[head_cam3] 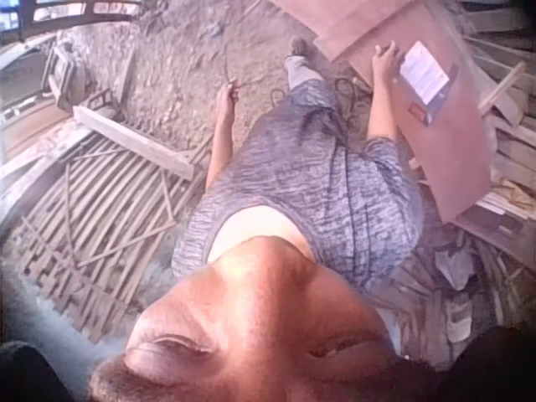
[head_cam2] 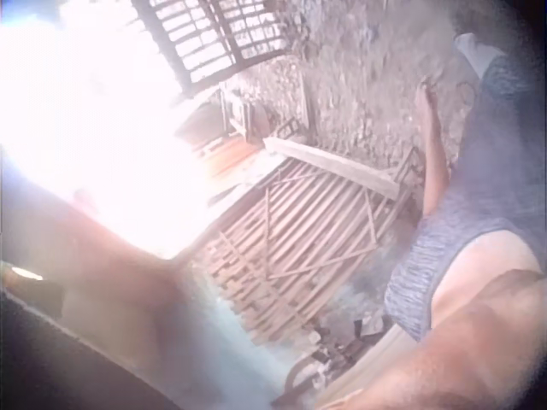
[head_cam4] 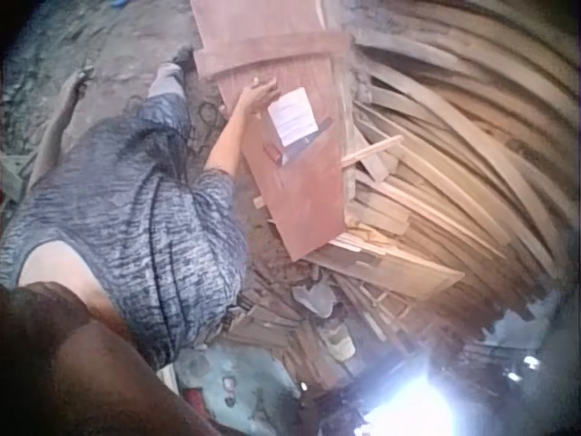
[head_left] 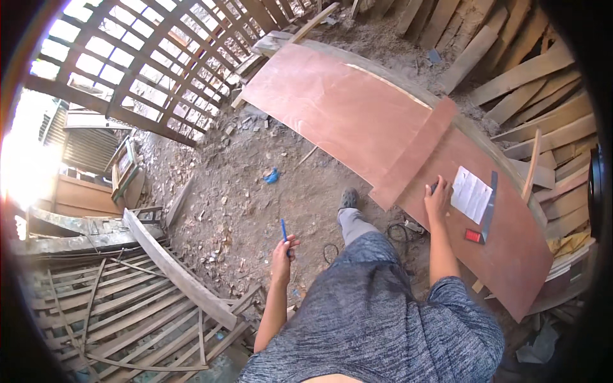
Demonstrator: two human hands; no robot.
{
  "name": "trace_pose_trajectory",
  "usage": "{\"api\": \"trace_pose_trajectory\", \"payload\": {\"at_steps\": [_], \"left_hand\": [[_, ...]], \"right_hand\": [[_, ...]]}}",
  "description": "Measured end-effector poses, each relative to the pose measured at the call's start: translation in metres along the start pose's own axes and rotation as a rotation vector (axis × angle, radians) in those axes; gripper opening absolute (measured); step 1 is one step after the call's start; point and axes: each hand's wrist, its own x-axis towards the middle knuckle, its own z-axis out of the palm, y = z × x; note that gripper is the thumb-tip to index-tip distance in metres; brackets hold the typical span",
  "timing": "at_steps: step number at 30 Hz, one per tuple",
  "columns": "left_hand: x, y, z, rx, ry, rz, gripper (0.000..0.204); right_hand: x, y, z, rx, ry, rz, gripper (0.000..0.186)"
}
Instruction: The person traces along a curved wooden strip onto a wooden board using a pen. The person then measures dimensions across the board with a tape measure, marks points with the pen, and aligns another wooden strip onto the board to draw additional lines.
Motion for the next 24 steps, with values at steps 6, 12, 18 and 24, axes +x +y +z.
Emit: {"api": "trace_pose_trajectory", "payload": {"at_steps": [6, 12, 18, 24], "left_hand": [[0.081, 0.06, 0.028, 0.156, -0.07, -0.03, 0.035], [0.182, 0.151, 0.048, 0.535, -0.231, 0.105, 0.033], [0.246, 0.261, 0.143, 0.721, -0.807, 0.12, 0.037], [0.294, 0.299, 0.182, 0.751, -1.284, 0.113, 0.032]], "right_hand": [[0.021, -0.011, 0.017, -0.101, -0.059, 0.162, 0.063], [0.053, -0.103, -0.008, -0.01, 0.064, 0.144, 0.066], [0.059, -0.285, -0.016, 1.12, -0.495, 0.287, 0.05], [0.057, -0.414, -0.005, 1.473, -0.232, 0.5, 0.033]]}}
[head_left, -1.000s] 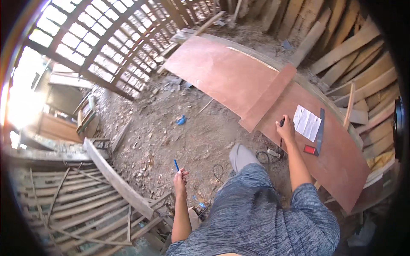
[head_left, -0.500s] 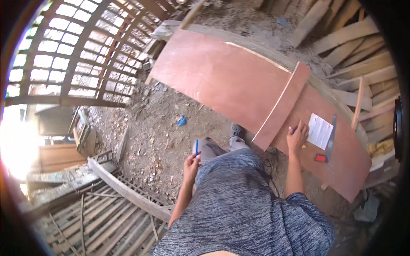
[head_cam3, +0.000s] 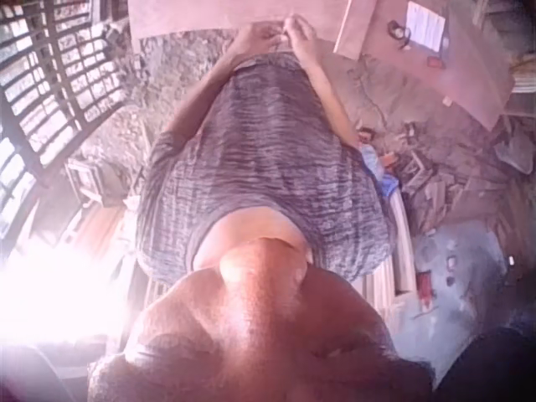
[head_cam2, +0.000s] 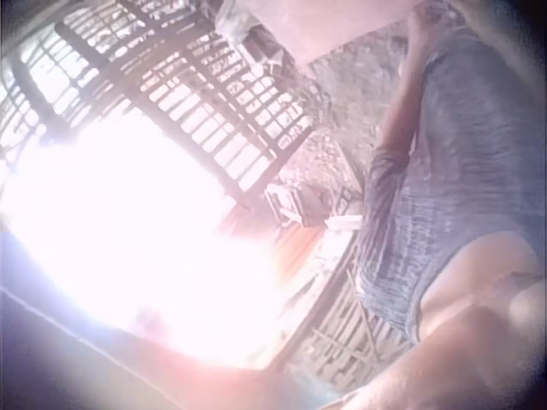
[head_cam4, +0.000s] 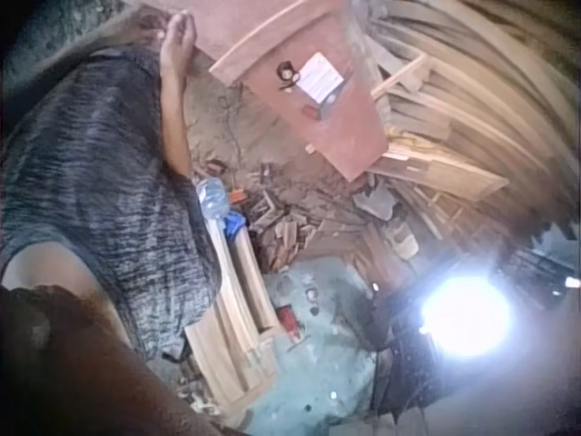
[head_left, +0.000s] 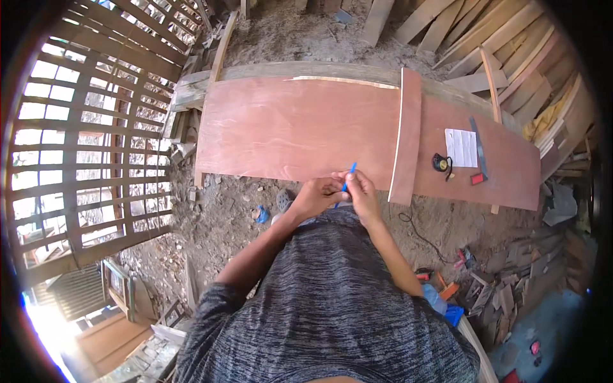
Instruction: The person traces along a curved wooden strip onto a wooden board using a pen. The person then measures dimensions across the board with a tape measure, marks points with the pen, and aligns another wooden strip onto the board to draw additional lines.
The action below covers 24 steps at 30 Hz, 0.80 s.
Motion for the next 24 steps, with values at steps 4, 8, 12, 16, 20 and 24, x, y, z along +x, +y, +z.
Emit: {"api": "trace_pose_trajectory", "payload": {"at_steps": [4, 8, 12, 16, 20, 24], "left_hand": [[-0.02, -0.011, -0.035, 0.169, -0.035, 0.079, 0.04], [-0.071, -0.057, -0.111, 0.092, -0.018, -0.119, 0.043], [-0.142, -0.113, -0.193, 0.153, 0.223, -0.203, 0.04], [-0.212, -0.187, -0.248, 0.097, 0.544, -0.306, 0.043], [-0.189, -0.186, -0.246, 0.079, 0.639, -0.282, 0.043], [-0.124, -0.166, -0.198, 0.023, 0.517, -0.129, 0.039]], "right_hand": [[-0.007, 0.04, -0.02, -0.097, 0.573, -0.058, 0.029], [-0.023, 0.095, -0.104, 0.094, 1.327, -0.085, 0.029], [-0.059, 0.165, -0.194, 0.314, 1.112, 0.459, 0.052], [-0.026, 0.173, -0.18, 0.477, 1.082, 0.412, 0.041], [-0.04, 0.195, -0.196, 0.62, 1.023, 0.295, 0.03], [-0.05, 0.173, -0.161, 0.662, 0.861, 0.078, 0.017]]}}
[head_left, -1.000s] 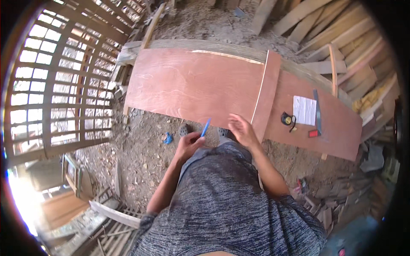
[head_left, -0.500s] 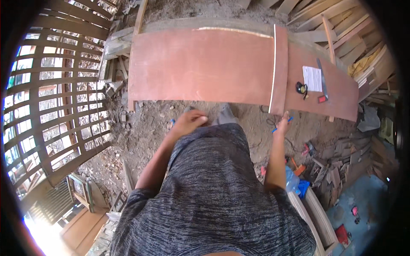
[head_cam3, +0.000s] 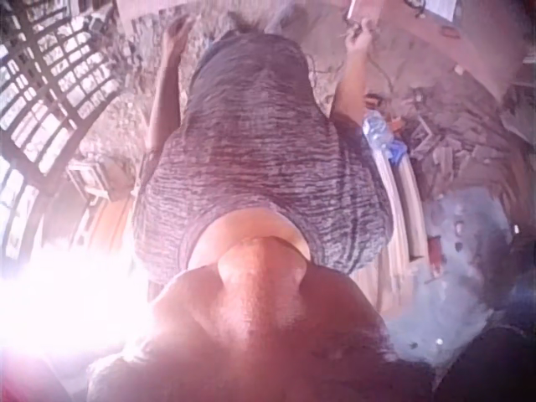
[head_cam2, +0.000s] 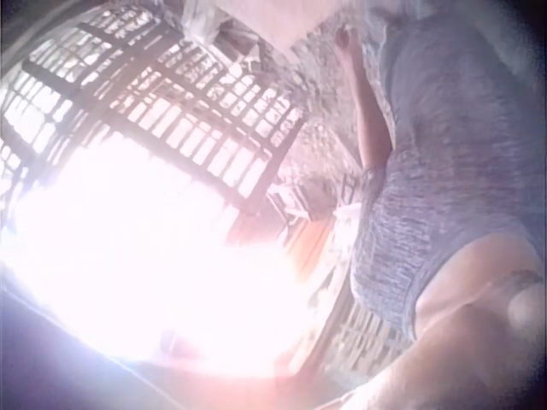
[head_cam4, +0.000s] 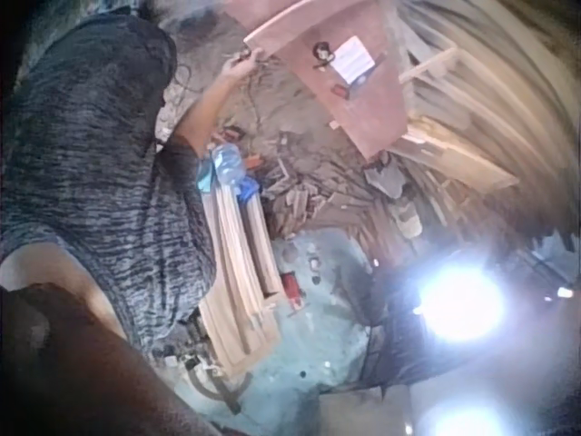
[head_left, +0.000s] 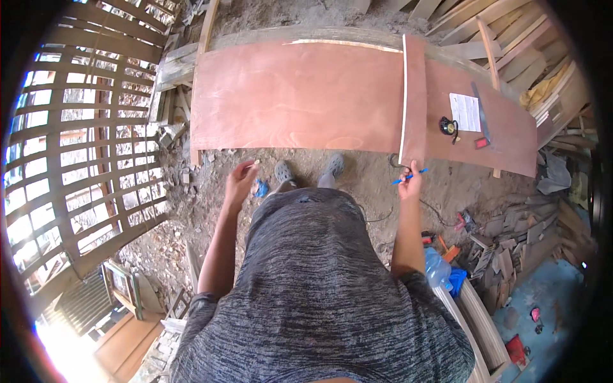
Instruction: The person traces along a curved wooden strip onto a wooden board using a pen. The person then measures dimensions across the board with a tape measure, marks points with the pen, and aligns another wooden strip onto the board to draw additional lines.
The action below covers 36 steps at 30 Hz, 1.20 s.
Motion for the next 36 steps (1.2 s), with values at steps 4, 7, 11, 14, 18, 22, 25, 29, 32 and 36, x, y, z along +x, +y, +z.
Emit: {"api": "trace_pose_trajectory", "payload": {"at_steps": [4, 7, 11, 14, 18, 22, 25, 29, 32, 36], "left_hand": [[0.028, 0.055, 0.109, 0.11, -0.308, 0.149, 0.041], [0.018, 0.132, 0.175, -0.007, -0.585, -0.028, 0.06], [0.027, 0.16, 0.234, -0.253, -0.593, -0.245, 0.08], [0.028, 0.175, 0.248, -0.749, -0.509, -0.484, 0.085], [0.012, 0.175, 0.219, -0.918, -0.156, -0.108, 0.076], [-0.007, 0.186, 0.179, -1.066, -0.185, -0.157, 0.063], [-0.014, 0.185, 0.16, -1.048, -0.219, -0.168, 0.07], [-0.038, 0.229, 0.13, -1.258, -0.291, -0.2, 0.068], [-0.048, 0.25, 0.101, -1.278, -0.338, -0.244, 0.055], [0.001, 0.198, 0.061, -1.739, -1.003, -0.346, 0.082]], "right_hand": [[-0.076, 0.001, 0.029, -0.052, 0.014, -0.09, 0.016], [-0.136, 0.0, 0.056, -0.151, 0.055, -0.194, 0.015], [-0.202, -0.003, 0.102, -0.345, 0.014, -0.328, 0.022], [-0.233, 0.0, 0.127, -0.662, 0.033, -0.584, 0.03], [-0.29, -0.016, 0.181, -1.016, -0.145, -0.752, 0.032], [-0.312, -0.019, 0.218, -1.139, -0.393, -0.926, 0.027], [-0.322, -0.019, 0.233, -1.2, -0.54, -1.015, 0.026], [-0.34, -0.028, 0.277, -1.158, -0.758, -1.063, 0.032], [-0.35, -0.032, 0.303, -1.1, -0.859, -1.067, 0.034], [-0.355, -0.016, 0.337, -0.963, -0.95, -1.154, 0.03]]}}
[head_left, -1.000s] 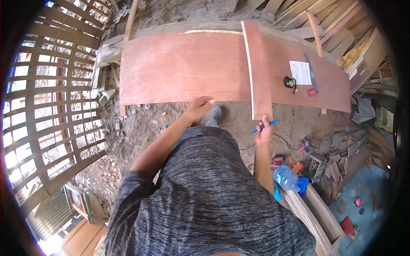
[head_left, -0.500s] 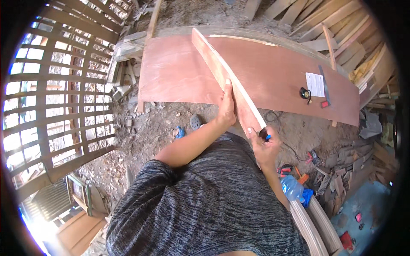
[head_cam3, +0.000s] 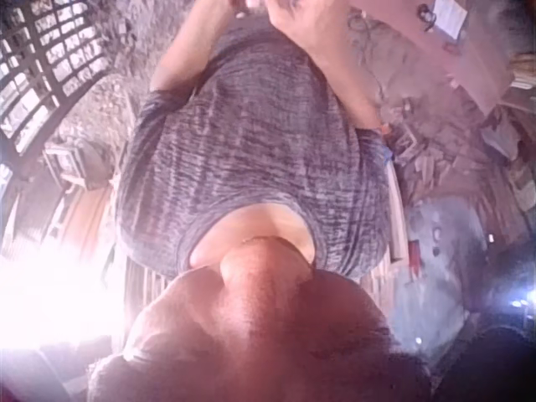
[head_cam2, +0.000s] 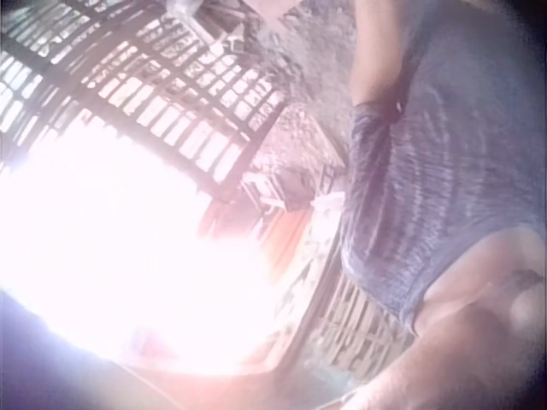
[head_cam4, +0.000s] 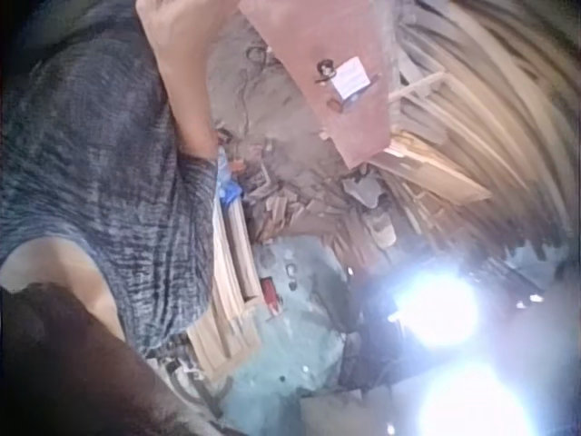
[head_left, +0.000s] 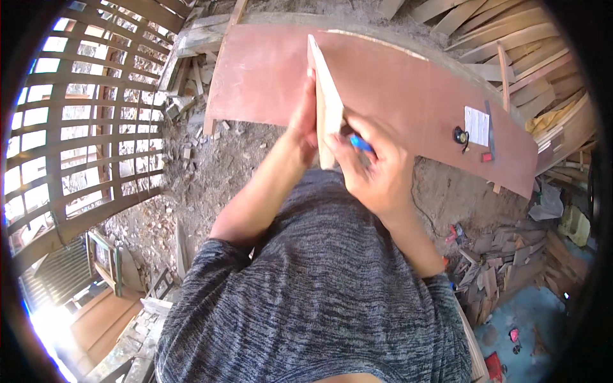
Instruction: The person traces along a curved wooden strip onto a wooden board using a pen. The person then measures dimensions across the board with a tape measure, marks points with the pen, and aligns another wooden strip onto the board to draw additional lines.
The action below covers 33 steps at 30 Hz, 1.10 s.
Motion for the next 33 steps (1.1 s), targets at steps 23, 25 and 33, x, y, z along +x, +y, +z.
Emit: {"api": "trace_pose_trajectory", "payload": {"at_steps": [23, 25, 33], "left_hand": [[-0.002, -0.046, 0.099, 0.701, 0.52, 0.442, 0.048], [0.015, -0.002, 0.044, 0.355, 0.321, 0.176, 0.042], [0.03, -0.021, 0.04, 0.878, 0.702, 0.172, 0.046]], "right_hand": [[0.018, -0.006, 0.019, 0.011, 0.181, 0.028, 0.045], [0.018, -0.006, -0.004, -0.085, 0.092, -0.067, 0.049], [0.004, 0.015, -0.071, -0.763, -0.183, -0.483, 0.046]]}}
